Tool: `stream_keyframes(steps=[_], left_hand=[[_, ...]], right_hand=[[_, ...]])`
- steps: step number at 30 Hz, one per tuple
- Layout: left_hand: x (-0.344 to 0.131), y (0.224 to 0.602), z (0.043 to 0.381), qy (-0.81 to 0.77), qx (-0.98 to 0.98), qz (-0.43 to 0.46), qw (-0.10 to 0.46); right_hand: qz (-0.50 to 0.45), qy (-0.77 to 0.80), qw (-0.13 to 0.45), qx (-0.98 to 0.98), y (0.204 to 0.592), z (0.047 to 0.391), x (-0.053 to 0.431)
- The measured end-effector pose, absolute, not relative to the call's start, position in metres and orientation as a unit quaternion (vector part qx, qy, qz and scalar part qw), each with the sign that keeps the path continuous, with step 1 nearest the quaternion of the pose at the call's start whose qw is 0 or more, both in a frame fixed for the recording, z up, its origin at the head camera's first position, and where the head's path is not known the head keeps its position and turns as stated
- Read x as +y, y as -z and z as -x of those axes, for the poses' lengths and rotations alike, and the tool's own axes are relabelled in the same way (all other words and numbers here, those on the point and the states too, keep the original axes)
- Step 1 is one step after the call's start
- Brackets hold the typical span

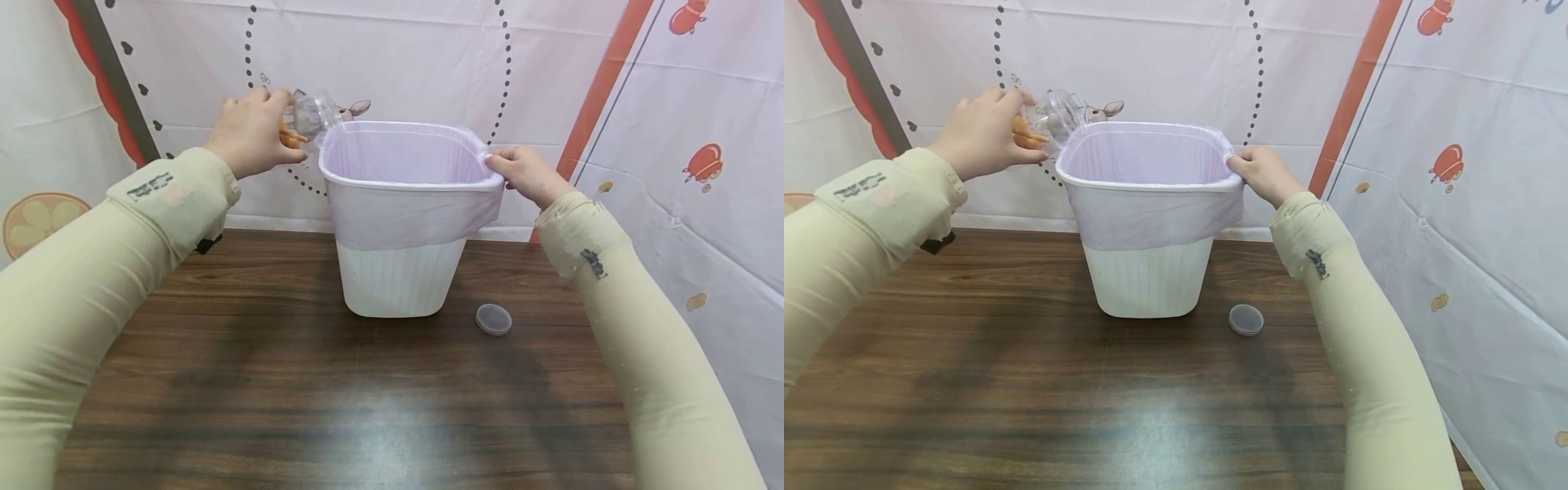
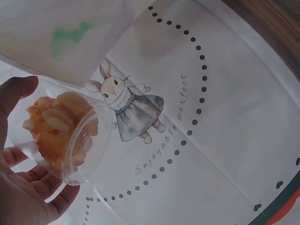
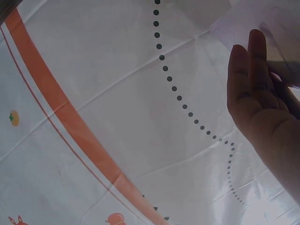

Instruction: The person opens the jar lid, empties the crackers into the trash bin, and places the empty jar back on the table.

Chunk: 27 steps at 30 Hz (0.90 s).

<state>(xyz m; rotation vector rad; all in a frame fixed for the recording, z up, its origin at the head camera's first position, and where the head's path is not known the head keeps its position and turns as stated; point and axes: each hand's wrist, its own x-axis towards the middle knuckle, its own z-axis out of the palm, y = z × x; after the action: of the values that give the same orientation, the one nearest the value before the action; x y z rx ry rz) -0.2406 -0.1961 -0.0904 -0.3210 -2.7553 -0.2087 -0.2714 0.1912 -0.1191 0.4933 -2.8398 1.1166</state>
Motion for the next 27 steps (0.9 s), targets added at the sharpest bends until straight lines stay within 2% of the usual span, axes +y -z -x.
stream_keyframes(steps=[27], left_hand=[[-0.1884,0.081,0.2347,-0.014,-0.972,0.134,0.194]], right_hand=[[-0.159,-0.361,0.034,-0.918,0.1182,0.2709,0.1908]])
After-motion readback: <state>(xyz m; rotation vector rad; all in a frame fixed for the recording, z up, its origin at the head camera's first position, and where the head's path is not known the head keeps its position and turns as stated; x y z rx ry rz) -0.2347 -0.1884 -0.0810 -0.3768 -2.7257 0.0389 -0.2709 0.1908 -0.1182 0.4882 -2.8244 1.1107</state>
